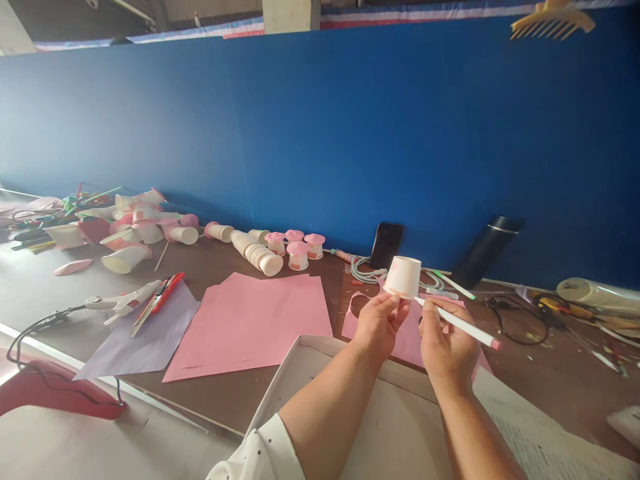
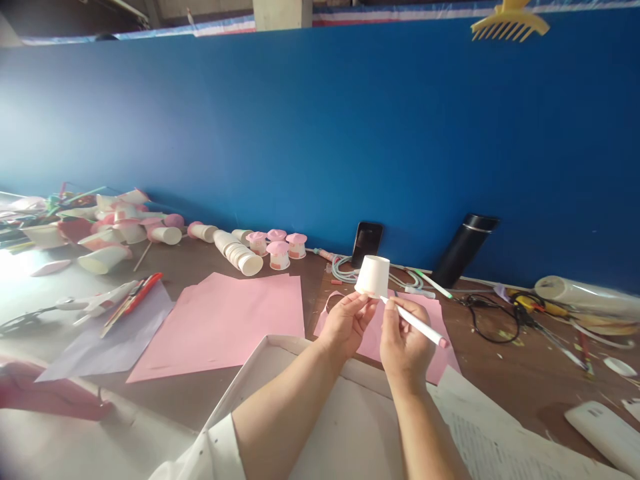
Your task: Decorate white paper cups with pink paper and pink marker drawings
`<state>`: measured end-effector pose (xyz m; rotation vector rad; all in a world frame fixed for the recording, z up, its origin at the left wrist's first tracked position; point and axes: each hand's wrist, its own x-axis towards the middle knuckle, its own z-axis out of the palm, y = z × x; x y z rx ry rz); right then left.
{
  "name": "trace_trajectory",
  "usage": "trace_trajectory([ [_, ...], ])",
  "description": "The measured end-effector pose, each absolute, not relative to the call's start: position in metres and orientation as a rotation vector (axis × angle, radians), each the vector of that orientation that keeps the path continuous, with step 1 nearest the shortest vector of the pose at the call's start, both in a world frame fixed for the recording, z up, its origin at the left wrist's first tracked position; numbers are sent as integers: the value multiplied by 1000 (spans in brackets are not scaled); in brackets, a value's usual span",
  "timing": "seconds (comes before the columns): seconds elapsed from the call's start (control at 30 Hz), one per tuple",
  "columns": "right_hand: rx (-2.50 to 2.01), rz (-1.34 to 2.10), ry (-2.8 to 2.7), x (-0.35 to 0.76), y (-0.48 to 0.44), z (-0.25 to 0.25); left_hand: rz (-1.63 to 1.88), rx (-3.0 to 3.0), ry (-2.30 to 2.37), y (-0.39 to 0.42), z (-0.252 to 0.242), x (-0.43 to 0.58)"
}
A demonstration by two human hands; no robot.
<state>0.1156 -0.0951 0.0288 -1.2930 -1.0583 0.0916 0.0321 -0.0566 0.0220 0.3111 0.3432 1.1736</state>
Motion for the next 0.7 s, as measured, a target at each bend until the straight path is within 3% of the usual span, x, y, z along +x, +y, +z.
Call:
trace_trajectory([
  [0.7,-1489,-57,-1170,116,-97,27,1163,379,391,-56,23,33],
])
